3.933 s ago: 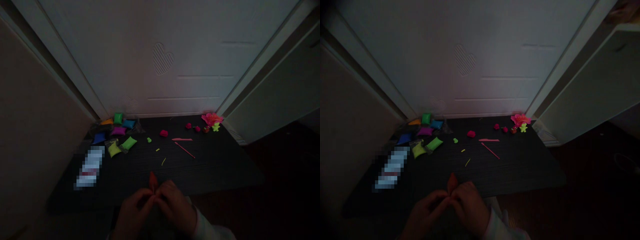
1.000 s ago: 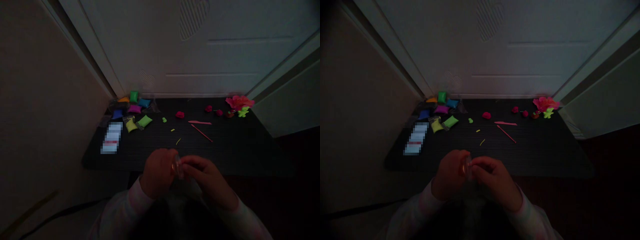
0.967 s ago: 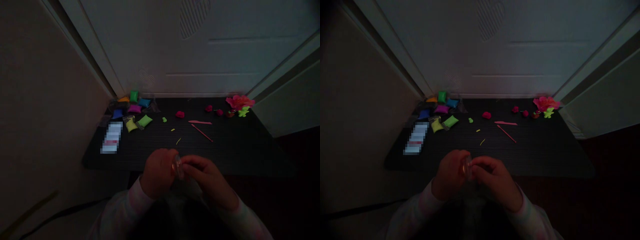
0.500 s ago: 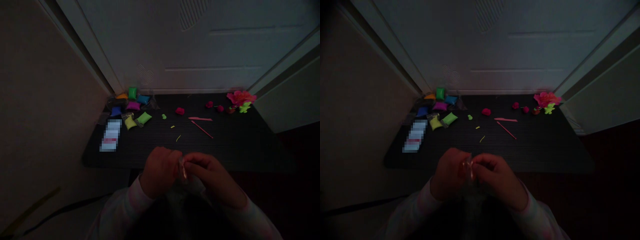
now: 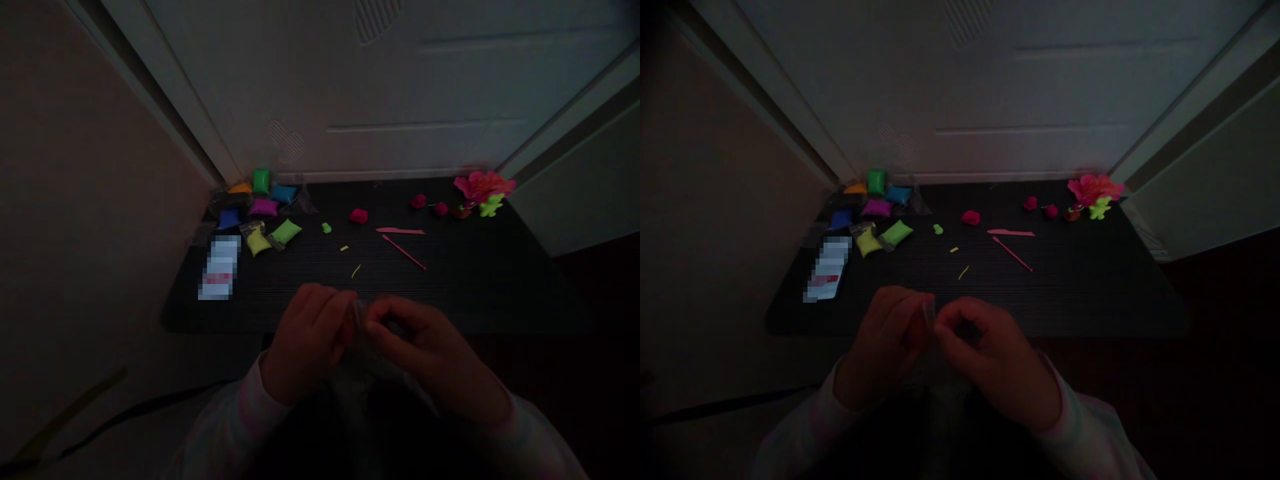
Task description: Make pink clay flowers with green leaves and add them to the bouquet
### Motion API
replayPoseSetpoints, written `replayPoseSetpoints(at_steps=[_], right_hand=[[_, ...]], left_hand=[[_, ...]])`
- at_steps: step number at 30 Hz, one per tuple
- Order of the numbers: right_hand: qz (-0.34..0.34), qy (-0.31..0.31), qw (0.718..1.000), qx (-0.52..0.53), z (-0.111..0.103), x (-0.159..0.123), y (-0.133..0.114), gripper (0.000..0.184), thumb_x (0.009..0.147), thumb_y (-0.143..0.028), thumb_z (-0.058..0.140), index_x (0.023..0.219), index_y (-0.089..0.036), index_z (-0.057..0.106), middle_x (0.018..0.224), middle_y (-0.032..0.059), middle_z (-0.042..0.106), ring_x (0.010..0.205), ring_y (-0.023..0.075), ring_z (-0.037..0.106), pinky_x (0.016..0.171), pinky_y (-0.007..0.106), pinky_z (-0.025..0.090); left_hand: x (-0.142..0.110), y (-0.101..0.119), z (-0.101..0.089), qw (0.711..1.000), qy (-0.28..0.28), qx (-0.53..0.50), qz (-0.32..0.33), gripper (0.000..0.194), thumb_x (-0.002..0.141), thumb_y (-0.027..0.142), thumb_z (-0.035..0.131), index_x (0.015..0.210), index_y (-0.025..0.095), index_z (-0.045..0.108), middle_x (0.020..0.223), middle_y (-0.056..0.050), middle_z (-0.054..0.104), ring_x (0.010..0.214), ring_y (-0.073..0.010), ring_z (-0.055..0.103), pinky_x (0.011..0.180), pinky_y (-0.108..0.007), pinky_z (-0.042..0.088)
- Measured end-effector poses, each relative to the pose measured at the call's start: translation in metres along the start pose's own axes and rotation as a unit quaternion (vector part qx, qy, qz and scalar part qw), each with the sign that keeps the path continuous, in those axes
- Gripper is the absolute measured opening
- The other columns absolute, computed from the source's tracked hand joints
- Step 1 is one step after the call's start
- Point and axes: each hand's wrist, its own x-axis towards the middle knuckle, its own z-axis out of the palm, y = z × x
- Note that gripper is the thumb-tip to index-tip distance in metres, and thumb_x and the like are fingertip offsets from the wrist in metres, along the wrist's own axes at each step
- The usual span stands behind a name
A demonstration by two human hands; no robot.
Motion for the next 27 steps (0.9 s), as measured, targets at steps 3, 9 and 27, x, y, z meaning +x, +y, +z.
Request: replayPoseSetpoints(at_steps=[3, 9, 27], right_hand=[[-0.017, -0.006, 1.000, -0.022, 0.001, -0.001, -0.002, 0.010, 0.078, -0.025, 0.055, 0.069, -0.022, 0.057, 0.065, -0.0030, 0.059, 0.060, 0.0107, 0.054, 0.055, 0.021, 0.042], [-0.033, -0.006, 0.999, -0.037, 0.000, -0.003, -0.007, 0.012, 0.079, -0.024, 0.053, 0.068, -0.022, 0.053, 0.064, -0.0031, 0.056, 0.058, 0.0101, 0.051, 0.055, 0.022, 0.041], [-0.192, 0.050, 0.928, -0.315, 0.017, 0.005, 0.009, 0.010, 0.085, -0.017, 0.042, 0.080, -0.020, 0.050, 0.075, 0.0035, 0.058, 0.072, 0.0160, 0.053, 0.067, 0.031, 0.039]], left_hand=[[0.002, 0.003, 0.000, 1.000, -0.002, 0.020, 0.003, 0.027, 0.078, 0.011, 0.044, 0.105, 0.015, 0.046, 0.086, -0.006, 0.059, 0.079, -0.0174, 0.052, 0.069, -0.031, 0.045], [0.002, 0.003, 0.000, 0.999, -0.015, -0.029, -0.017, 0.039, 0.076, 0.012, 0.048, 0.114, 0.017, 0.041, 0.093, -0.007, 0.058, 0.086, -0.0188, 0.053, 0.075, -0.034, 0.046], [0.006, 0.017, -0.014, 0.869, -0.014, -0.328, -0.371, 0.011, 0.074, 0.022, 0.059, 0.080, 0.019, 0.067, 0.074, 0.002, 0.071, 0.061, -0.0105, 0.064, 0.056, -0.019, 0.050]])
